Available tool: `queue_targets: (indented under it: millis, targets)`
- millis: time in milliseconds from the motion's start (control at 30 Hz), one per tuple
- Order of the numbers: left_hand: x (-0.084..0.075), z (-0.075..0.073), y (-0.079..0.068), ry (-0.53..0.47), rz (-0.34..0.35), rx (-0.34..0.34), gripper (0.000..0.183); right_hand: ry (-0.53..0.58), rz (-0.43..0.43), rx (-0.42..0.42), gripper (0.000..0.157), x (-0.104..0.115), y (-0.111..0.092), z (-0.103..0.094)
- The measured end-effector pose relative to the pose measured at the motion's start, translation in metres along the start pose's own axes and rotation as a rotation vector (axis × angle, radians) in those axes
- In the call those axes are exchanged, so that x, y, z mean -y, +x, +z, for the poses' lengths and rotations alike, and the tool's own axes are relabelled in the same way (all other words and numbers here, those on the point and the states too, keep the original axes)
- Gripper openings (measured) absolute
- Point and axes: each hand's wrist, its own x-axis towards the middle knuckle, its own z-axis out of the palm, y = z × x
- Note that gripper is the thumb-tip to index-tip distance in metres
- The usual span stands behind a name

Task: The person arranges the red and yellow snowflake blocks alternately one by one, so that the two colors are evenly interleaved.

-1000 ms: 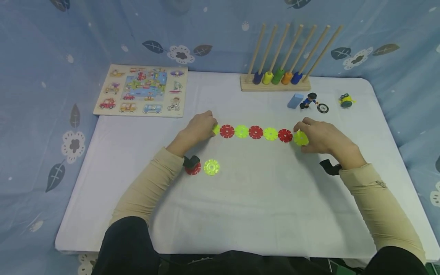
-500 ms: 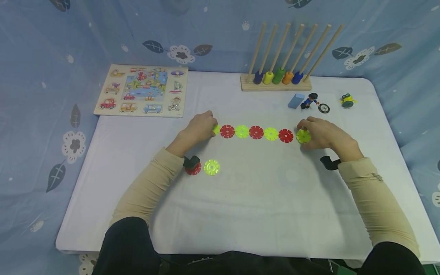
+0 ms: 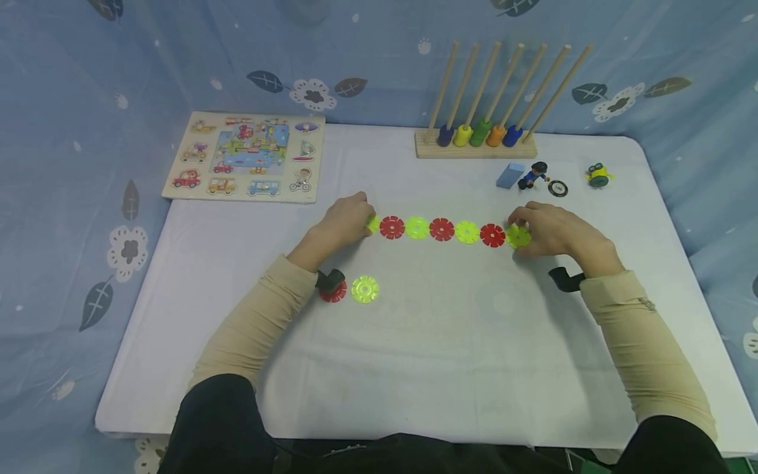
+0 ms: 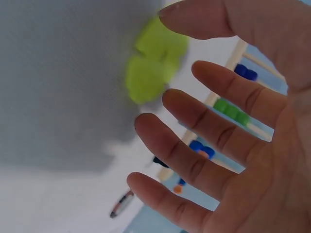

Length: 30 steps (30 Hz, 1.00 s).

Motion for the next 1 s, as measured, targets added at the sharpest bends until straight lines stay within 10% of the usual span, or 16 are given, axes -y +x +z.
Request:
queue_targets:
  millis: [300,1000]
  targets:
    - [0.001,-0.001,0.0,0.009,-0.015,0.008,0.034,-0.086,-0.121,-0.082,0.048,0.034,-0.006,-0.006]
    - [0.001,-0.007,0.01,0.084,0.01,0.04,0.028,-0.277,-0.735,-0.093,0.048,0.176,-0.002,0.038]
